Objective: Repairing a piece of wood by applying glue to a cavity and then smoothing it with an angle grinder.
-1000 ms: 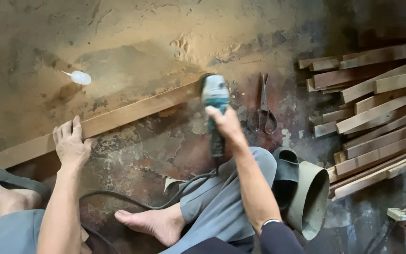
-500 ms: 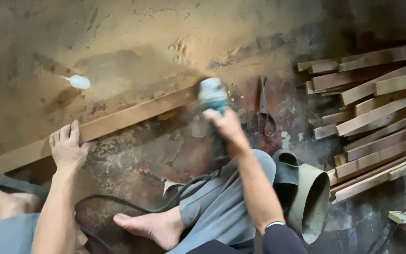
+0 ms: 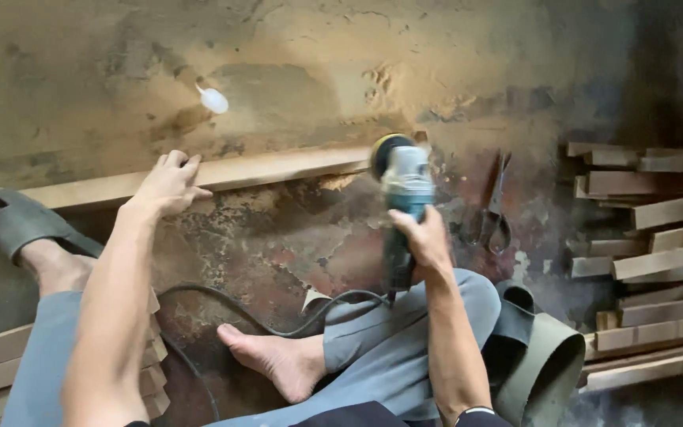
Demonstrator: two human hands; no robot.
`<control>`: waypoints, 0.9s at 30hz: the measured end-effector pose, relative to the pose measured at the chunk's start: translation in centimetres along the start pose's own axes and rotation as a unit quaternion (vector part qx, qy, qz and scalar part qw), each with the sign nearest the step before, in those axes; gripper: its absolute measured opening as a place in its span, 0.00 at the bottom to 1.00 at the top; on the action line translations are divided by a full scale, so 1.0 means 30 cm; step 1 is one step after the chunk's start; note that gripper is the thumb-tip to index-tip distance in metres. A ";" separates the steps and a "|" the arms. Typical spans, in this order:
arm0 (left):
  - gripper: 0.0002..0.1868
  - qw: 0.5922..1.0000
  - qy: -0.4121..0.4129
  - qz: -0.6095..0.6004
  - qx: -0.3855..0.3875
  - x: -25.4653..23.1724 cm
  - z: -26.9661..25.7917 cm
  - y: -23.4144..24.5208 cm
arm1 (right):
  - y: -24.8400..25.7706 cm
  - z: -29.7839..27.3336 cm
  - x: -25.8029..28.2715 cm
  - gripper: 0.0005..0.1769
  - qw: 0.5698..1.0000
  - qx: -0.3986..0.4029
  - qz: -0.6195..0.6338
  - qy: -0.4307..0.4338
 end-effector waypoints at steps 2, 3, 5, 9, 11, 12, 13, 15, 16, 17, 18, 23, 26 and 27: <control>0.42 1.000 -0.010 -0.018 0.005 0.023 0.008 -0.008 | -0.089 -0.005 0.049 0.23 0.997 0.035 -0.063 0.016; 0.40 1.000 0.000 -0.028 0.015 0.029 0.009 -0.004 | -0.147 -0.021 0.108 0.24 0.994 0.071 -0.083 0.029; 0.37 0.999 0.001 -0.036 0.025 0.070 0.027 -0.019 | -0.252 -0.044 0.206 0.24 0.989 0.097 -0.102 0.043; 0.34 0.999 -0.007 -0.044 0.015 0.090 0.050 -0.053 | -0.409 -0.046 0.257 0.29 0.975 0.143 -0.159 0.051; 0.34 0.999 0.001 -0.038 0.013 0.067 0.040 -0.034 | -0.448 -0.038 0.252 0.29 0.971 0.152 -0.167 0.075; 0.34 0.999 -0.001 -0.040 0.005 0.061 0.034 -0.032 | -0.451 -0.039 0.256 0.30 0.971 0.154 -0.163 0.083; 0.34 0.999 -0.002 -0.042 -0.002 0.056 0.028 -0.030 | -0.455 -0.040 0.261 0.31 0.971 0.156 -0.159 0.091; 0.33 0.999 -0.003 -0.034 0.010 0.047 0.025 -0.021 | -0.388 -0.044 0.246 0.30 0.971 0.142 -0.185 0.055; 0.33 1.000 -0.003 -0.024 0.016 0.044 0.026 -0.012 | -0.355 -0.041 0.242 0.30 0.968 0.130 -0.212 0.026; 0.33 1.000 -0.003 -0.026 0.015 0.039 0.019 -0.015 | -0.306 -0.041 0.228 0.30 0.968 0.130 -0.214 0.026; 0.32 1.000 -0.001 -0.025 0.016 0.036 0.020 -0.012 | -0.254 -0.038 0.214 0.28 0.982 0.096 -0.164 0.010; 0.35 0.999 0.006 -0.036 0.018 0.018 0.024 0.004 | -0.008 0.011 0.114 0.25 0.997 -0.014 -0.066 -0.029; 0.34 0.998 0.028 -0.038 0.029 0.025 0.024 -0.002 | 0.055 0.021 0.133 0.24 0.995 -0.049 0.069 -0.058; 0.34 0.999 0.029 -0.027 0.035 0.037 0.029 -0.014 | 0.057 0.019 0.146 0.23 0.994 -0.061 0.073 -0.055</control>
Point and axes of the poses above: each hand's wrist, its own z-axis towards the middle knuckle, its own y-axis out of the back of the hand, x = y × z, the point moved 2 cm from there along z, towards the middle knuckle, and after that the axes turned 11 degrees about -z, right-handed, at the moved point
